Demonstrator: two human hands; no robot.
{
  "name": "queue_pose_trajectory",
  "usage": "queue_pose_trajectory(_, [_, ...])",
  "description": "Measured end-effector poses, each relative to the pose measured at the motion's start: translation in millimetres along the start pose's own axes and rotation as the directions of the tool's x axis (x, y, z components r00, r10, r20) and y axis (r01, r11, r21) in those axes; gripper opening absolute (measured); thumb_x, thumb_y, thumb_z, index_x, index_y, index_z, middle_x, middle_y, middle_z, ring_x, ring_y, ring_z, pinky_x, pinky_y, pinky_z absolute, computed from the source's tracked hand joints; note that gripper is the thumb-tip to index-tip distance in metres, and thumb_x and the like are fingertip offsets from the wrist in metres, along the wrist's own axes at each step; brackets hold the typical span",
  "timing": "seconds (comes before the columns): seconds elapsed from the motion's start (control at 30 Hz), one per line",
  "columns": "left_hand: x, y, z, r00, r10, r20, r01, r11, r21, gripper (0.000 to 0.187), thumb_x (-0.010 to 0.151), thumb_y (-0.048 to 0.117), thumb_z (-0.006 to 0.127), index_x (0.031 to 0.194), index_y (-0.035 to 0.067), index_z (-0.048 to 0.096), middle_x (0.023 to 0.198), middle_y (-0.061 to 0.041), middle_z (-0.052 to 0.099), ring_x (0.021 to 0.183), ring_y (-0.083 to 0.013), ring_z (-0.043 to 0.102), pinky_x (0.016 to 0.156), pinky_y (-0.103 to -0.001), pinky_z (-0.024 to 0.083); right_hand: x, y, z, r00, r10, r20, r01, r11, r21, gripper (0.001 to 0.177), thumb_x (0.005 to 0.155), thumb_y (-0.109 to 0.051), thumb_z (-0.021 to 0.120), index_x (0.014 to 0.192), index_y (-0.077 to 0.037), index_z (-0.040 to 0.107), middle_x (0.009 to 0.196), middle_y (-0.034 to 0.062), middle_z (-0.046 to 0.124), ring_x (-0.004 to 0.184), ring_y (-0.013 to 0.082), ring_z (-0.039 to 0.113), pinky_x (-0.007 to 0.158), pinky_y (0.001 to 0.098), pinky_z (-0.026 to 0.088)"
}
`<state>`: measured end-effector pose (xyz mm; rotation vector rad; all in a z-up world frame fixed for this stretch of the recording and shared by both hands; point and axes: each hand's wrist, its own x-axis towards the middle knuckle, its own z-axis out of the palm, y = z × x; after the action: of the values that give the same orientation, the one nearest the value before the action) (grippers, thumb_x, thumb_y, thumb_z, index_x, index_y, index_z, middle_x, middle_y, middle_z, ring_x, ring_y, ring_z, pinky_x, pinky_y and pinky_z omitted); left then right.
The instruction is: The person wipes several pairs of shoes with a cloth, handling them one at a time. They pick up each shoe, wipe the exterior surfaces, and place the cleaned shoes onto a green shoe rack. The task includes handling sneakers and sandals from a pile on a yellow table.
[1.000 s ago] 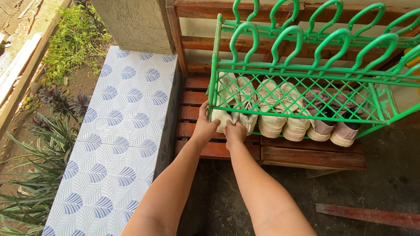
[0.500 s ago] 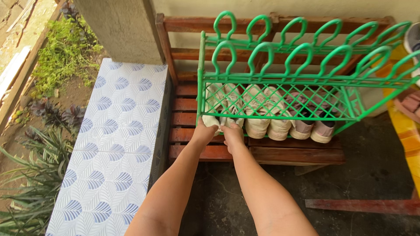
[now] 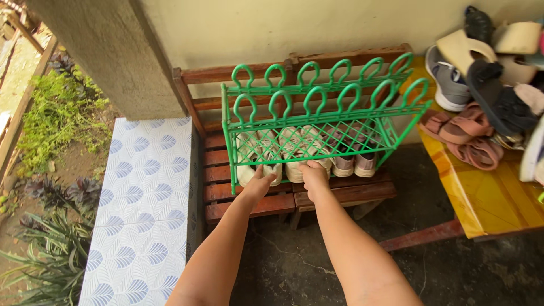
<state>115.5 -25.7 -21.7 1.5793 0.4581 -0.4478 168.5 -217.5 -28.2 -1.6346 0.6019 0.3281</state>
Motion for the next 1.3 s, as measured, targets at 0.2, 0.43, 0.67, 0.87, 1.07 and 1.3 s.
queue_pose_trajectory(0.2, [-21,32,27,0.996,0.007,0.085,-0.005,1.0,-0.02,0.091,0.093,0.052,0.056,0.165,0.023,0.01,0.171,-0.009,0.022,0.155,-0.0282,0.025,0.123,-0.047,0.021,-21,-25,-62,0.999,-0.023,-0.032,0.026,0.996,0.088,0.059,0.088,-0.028,0.073,0.143,-0.013,0.058,0.135,0.0102,0.064,0.122,0.0282,0.06,0.094,0.0484,0.049])
queue_pose_trajectory(0.43, [-56,88,74,0.996,-0.062,0.07,0.056,0.995,0.087,0.086,0.093,0.065,0.045,0.165,0.031,0.014,0.172,-0.005,0.018,0.157,-0.0324,0.019,0.123,-0.057,0.02,-45,-47,-157,0.995,-0.026,-0.097,0.033,0.997,0.072,0.047,0.088,-0.03,0.073,0.131,-0.013,0.067,0.128,0.0076,0.069,0.118,0.0257,0.061,0.093,0.0485,0.049])
queue_pose_trajectory(0.67, [-76,140,174,0.993,-0.081,0.089,0.073,0.993,0.09,0.088,0.089,0.063,0.054,0.164,0.036,0.017,0.171,-0.005,0.022,0.155,-0.0374,0.023,0.118,-0.067,0.023,-18,-58,-293,0.989,-0.084,-0.125,0.1,0.987,0.126,0.039,0.088,-0.029,0.078,0.122,-0.012,0.072,0.101,0.0048,0.059,0.087,0.022,0.048,0.074,0.0411,0.041])
queue_pose_trajectory(0.87, [-73,171,305,0.99,-0.072,0.125,0.066,0.997,0.048,0.087,0.089,0.062,0.057,0.163,0.033,0.022,0.171,-0.003,0.025,0.156,-0.0342,0.024,0.117,-0.068,0.023,-1,-77,-431,0.981,-0.069,-0.18,0.093,0.987,0.129,0.034,0.089,-0.028,0.075,0.12,-0.014,0.072,0.113,0.0045,0.063,0.104,0.0243,0.053,0.085,0.0481,0.042])
queue_pose_trajectory(1.07, [-77,199,428,0.986,-0.069,0.151,0.066,0.998,0.024,0.079,0.09,0.066,0.048,0.16,0.034,0.03,0.169,0.002,0.028,0.154,-0.0322,0.027,0.115,-0.068,0.027,-5,-106,-557,0.974,-0.084,-0.212,0.103,0.991,0.081,0.032,0.089,-0.027,0.073,0.119,-0.016,0.071,0.126,0.0021,0.067,0.119,0.025,0.058,0.095,0.0508,0.046])
queue_pose_trajectory(1.3, [-61,214,516,0.992,0.012,0.129,-0.025,0.994,0.103,0.086,0.089,0.051,0.064,0.161,0.02,0.029,0.164,-0.01,0.04,0.151,-0.0306,0.037,0.116,-0.056,0.03,13,-115,-650,0.979,-0.105,-0.176,0.132,0.98,0.15,0.024,0.09,-0.024,0.069,0.113,-0.016,0.074,0.105,0.002,0.075,0.094,0.0208,0.068,0.082,0.0456,0.048])
